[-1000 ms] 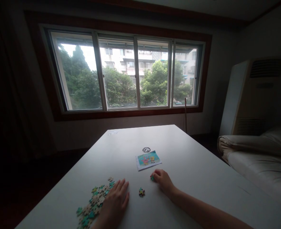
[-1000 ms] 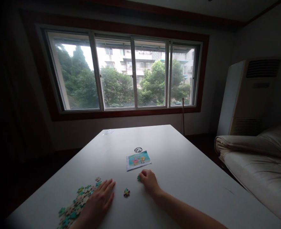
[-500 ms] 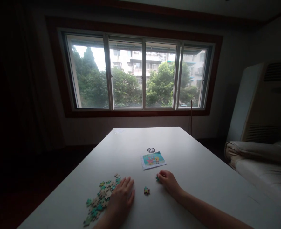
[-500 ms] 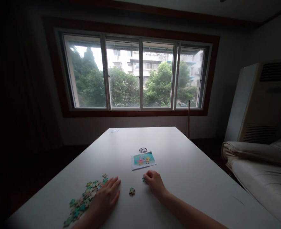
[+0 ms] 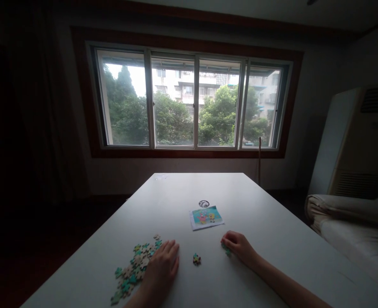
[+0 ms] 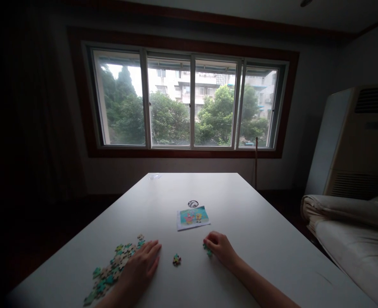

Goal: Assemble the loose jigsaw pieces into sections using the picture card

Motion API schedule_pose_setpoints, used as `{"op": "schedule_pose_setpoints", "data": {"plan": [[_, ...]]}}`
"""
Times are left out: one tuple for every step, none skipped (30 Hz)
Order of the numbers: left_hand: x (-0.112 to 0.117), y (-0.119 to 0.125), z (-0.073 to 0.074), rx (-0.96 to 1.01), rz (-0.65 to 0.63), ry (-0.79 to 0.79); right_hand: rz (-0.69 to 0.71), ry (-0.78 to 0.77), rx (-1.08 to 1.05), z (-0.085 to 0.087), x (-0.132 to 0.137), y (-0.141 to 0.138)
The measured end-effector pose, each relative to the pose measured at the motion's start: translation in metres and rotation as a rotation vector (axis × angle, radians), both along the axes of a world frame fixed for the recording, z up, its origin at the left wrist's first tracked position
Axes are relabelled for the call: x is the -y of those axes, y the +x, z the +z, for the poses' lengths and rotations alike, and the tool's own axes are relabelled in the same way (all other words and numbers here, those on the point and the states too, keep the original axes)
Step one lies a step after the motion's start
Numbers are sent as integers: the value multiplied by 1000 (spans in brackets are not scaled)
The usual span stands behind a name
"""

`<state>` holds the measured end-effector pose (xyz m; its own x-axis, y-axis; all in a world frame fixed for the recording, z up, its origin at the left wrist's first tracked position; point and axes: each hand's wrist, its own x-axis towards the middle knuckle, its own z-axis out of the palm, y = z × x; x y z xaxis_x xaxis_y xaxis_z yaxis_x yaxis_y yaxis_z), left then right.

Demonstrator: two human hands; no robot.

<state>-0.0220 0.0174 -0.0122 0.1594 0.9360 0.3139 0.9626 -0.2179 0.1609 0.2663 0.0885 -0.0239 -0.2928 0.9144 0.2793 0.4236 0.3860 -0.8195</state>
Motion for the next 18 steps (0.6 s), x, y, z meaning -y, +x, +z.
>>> {"op": "schedule_pose_setpoints", "data": {"plan": [[0, 0, 1, 16, -9, 15, -15, 12, 5, 0, 0, 0], [0, 0, 2, 32, -22, 26, -31, 22, 10, 1, 0, 0], [1, 0, 3, 46, -34, 32, -47, 30, 13, 3, 1, 0], [1, 0, 5, 55, -46, 30, -59, 42, 19, 4, 1, 0], [1, 0, 7, 59, -52, 22, -65, 56, 34, 6, 3, 0], [2, 0, 10, 57, -54, 11, -65, 72, 56, 8, 4, 0], [2, 0, 12, 52, -50, -1, -62, 89, 84, 10, 6, -1], [2, 1, 14, 45, -42, -19, -56, 104, 117, 12, 8, -1], [2, 1, 16, 34, -29, -43, -51, 116, 147, 14, 9, -2], [1, 1, 17, 23, -13, -69, -49, 124, 172, 15, 11, -2], [1, 1, 18, 13, 5, -92, -48, 126, 188, 16, 11, -3], [0, 1, 18, 2, 23, -106, -49, 130, 198, 16, 11, -3], [-1, 1, 17, -10, 42, -105, -52, 133, 204, 15, 11, -3], [-1, 0, 17, -26, 60, -92, -56, 136, 209, 14, 10, -3], [-2, 0, 16, -44, 81, -76, -63, 139, 214, 13, 10, -2], [-3, -1, 14, -63, 102, -70, -71, 141, 220, 12, 9, -2], [-3, -1, 13, -81, 120, -74, -80, 143, 228, 11, 8, -2], [-4, -1, 12, -94, 131, -83, -89, 145, 236, 10, 7, -1]]}}
